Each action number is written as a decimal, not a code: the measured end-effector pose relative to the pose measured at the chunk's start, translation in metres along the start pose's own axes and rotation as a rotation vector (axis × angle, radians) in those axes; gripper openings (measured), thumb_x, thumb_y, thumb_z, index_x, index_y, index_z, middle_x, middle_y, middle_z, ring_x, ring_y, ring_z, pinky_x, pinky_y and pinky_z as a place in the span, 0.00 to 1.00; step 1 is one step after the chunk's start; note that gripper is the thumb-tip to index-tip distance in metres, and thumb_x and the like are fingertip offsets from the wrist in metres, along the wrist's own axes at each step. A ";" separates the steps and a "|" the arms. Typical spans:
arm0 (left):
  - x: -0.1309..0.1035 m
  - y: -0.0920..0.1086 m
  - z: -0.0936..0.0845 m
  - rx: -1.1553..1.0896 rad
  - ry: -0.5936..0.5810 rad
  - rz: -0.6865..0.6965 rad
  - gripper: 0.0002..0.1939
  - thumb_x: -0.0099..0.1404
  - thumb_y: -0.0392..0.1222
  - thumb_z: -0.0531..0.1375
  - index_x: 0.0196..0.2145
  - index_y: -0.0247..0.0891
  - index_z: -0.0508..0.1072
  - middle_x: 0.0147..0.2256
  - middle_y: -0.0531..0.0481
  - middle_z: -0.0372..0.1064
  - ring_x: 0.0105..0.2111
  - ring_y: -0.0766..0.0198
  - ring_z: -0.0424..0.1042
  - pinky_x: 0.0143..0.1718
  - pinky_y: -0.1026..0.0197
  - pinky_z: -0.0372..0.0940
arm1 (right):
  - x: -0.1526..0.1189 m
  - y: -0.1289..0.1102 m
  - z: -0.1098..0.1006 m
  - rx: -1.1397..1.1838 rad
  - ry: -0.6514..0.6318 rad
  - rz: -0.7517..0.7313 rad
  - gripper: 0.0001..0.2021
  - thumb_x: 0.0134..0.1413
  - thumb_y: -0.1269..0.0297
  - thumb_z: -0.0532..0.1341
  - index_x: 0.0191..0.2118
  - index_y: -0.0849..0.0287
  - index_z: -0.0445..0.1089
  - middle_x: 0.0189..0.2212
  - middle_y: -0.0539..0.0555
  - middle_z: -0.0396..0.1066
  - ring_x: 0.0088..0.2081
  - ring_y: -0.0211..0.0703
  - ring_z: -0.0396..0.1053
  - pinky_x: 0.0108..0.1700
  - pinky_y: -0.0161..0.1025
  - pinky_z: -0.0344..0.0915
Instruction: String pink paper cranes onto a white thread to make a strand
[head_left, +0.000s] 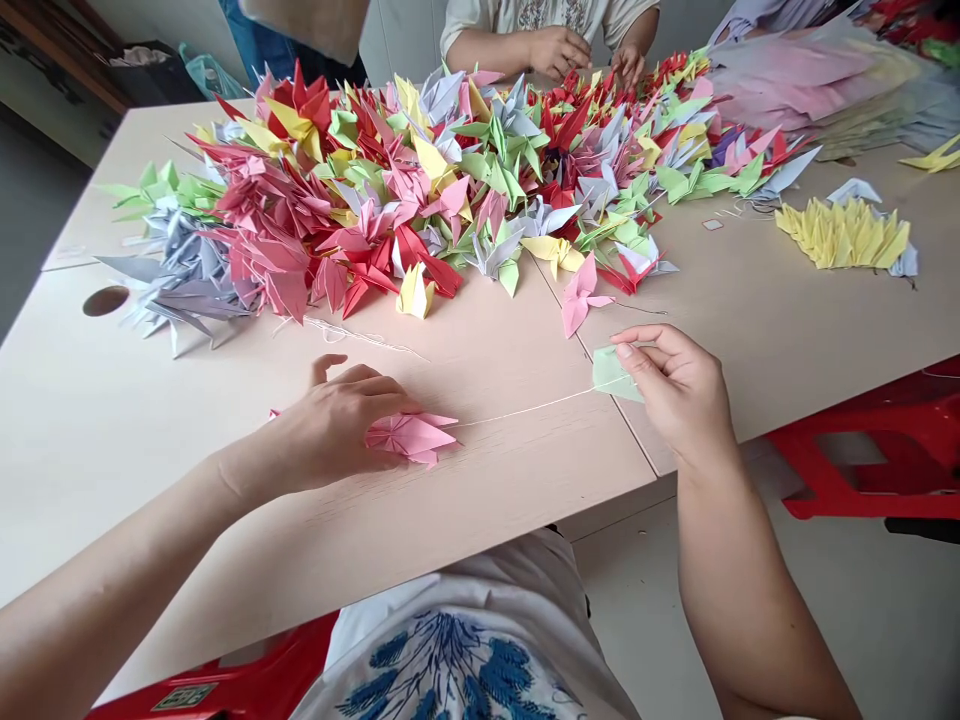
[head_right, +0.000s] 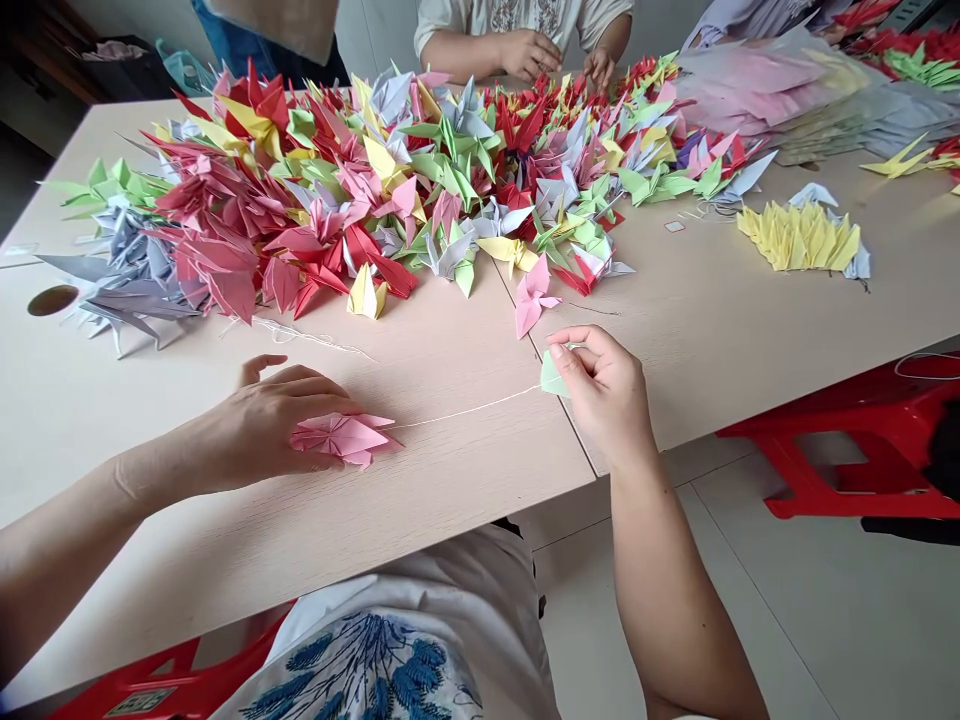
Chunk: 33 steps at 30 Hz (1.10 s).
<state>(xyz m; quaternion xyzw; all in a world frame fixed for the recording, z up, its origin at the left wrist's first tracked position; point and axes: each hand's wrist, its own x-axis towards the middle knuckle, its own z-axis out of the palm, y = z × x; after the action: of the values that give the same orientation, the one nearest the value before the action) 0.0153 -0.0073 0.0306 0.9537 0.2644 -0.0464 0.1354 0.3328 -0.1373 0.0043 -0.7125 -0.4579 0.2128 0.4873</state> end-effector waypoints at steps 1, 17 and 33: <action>0.001 -0.001 0.000 -0.007 -0.008 0.005 0.19 0.58 0.57 0.61 0.47 0.57 0.74 0.42 0.52 0.76 0.46 0.51 0.70 0.57 0.42 0.41 | 0.000 0.001 0.000 -0.003 0.002 -0.006 0.10 0.57 0.56 0.59 0.38 0.56 0.71 0.16 0.45 0.55 0.19 0.34 0.50 0.22 0.34 0.50; -0.014 -0.010 -0.004 0.032 0.046 -0.043 0.14 0.56 0.54 0.61 0.41 0.55 0.75 0.37 0.50 0.76 0.43 0.50 0.71 0.59 0.36 0.37 | 0.003 0.011 -0.007 -0.086 0.066 -0.034 0.09 0.57 0.57 0.59 0.38 0.56 0.71 0.18 0.47 0.61 0.20 0.36 0.56 0.22 0.34 0.52; -0.021 0.014 0.005 0.196 0.153 -0.181 0.18 0.55 0.50 0.63 0.44 0.46 0.72 0.42 0.43 0.74 0.45 0.40 0.69 0.56 0.25 0.36 | 0.015 0.017 -0.014 -0.256 0.084 -0.054 0.07 0.57 0.59 0.59 0.36 0.56 0.71 0.14 0.45 0.58 0.18 0.36 0.54 0.23 0.35 0.50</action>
<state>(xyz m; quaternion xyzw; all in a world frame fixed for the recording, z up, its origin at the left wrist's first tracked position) 0.0045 -0.0310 0.0325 0.9353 0.3533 -0.0111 0.0162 0.3580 -0.1333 -0.0024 -0.7645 -0.4795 0.1092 0.4167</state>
